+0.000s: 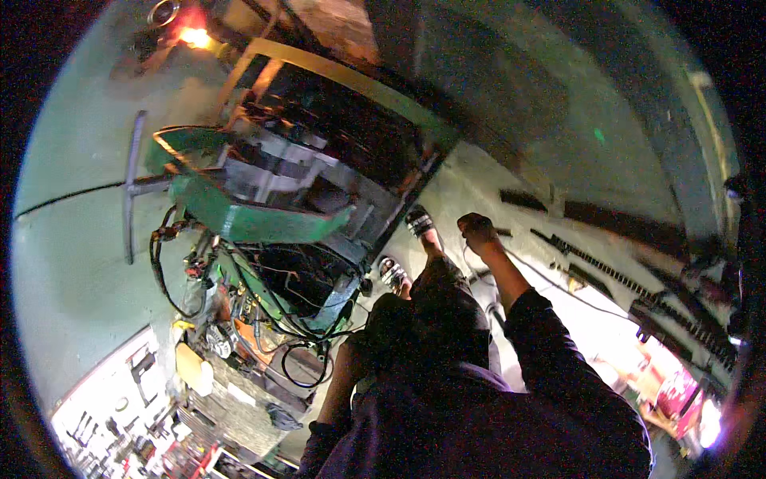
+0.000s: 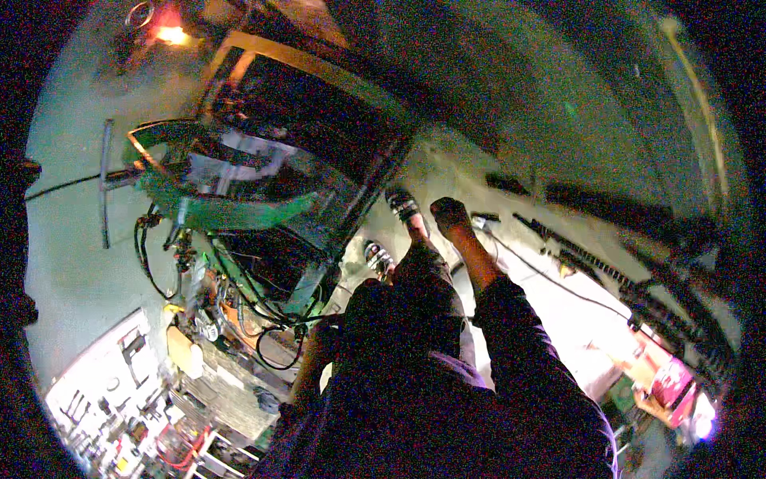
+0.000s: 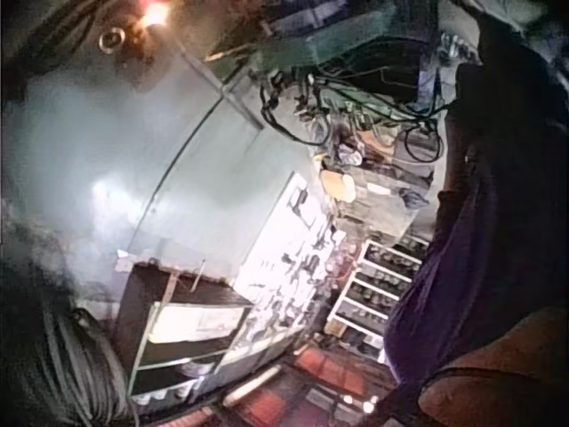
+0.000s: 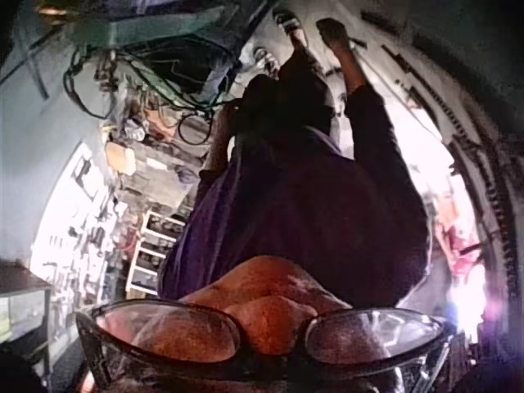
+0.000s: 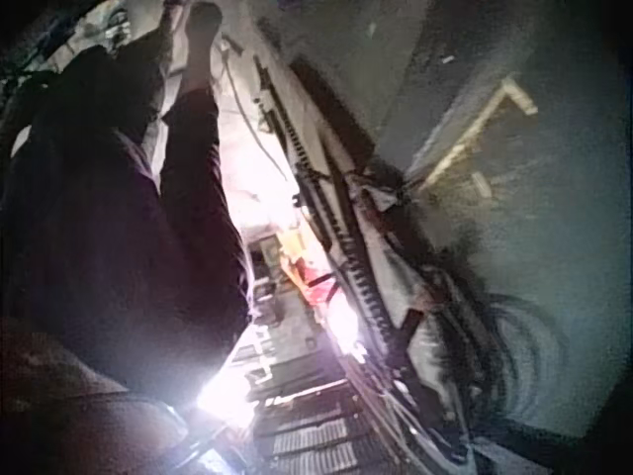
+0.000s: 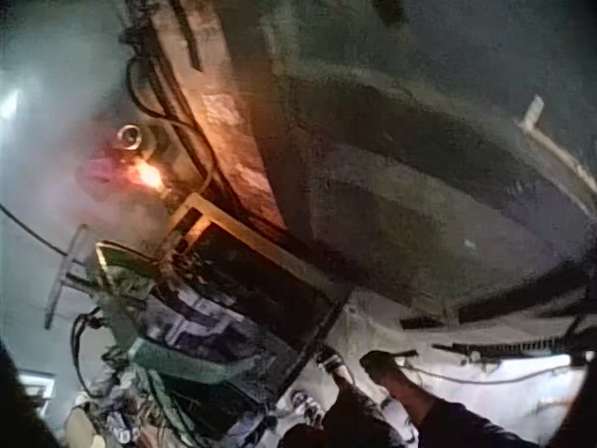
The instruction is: The person works on a green electronic device, adjusting wires and components with their hands. They connect a power cable and appear to test the device, which lights up briefly.
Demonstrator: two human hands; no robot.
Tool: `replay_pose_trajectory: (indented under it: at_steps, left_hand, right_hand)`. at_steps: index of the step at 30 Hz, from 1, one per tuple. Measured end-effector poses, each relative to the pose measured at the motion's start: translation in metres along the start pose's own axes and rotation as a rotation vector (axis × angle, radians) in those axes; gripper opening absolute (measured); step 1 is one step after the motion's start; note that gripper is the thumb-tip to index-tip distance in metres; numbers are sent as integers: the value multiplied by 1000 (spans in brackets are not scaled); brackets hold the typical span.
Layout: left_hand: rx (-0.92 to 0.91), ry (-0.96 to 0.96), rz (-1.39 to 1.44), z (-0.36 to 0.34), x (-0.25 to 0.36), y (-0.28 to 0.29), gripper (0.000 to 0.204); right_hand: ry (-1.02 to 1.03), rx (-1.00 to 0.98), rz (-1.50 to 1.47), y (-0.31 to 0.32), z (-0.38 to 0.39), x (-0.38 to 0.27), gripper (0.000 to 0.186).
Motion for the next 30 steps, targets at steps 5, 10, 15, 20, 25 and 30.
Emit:
replay_pose_trajectory:
  at_steps: [5, 10, 15, 20, 25, 30]
  left_hand:
    - [-71, 102, -167, -23, -26, -24, 39]
    - [-185, 71, -317, -41, -35, -52, 43]
    - [-205, 94, -312, -60, -44, -74, 39]
    - [-132, 199, -130, -91, -62, -111, 29]
    - [-9, 141, -63, -131, -89, -140, 29]
    - [9, 210, -92, -160, -140, -153, 52]
  right_hand:
    - [-480, -131, -364, -141, 87, 27, 17]
    - [-557, 20, -813, -289, 162, 69, 10]
    - [-551, -458, -609, -403, 194, 130, 16]
    - [-529, -297, -206, -313, 194, 144, 20]
    - [-349, -691, 352, -243, 138, 168, 18]
    - [-725, -392, -241, -214, 62, 179, 21]
Point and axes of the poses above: each hand's wrist, its own z-axis away from the middle knuckle, its own y-axis out of the back of the hand, x = y × z, the point moved 5 cm from there along -z, towards the middle knuckle, and after that the axes turned 13 degrees about -x, right-handed, at the moved point
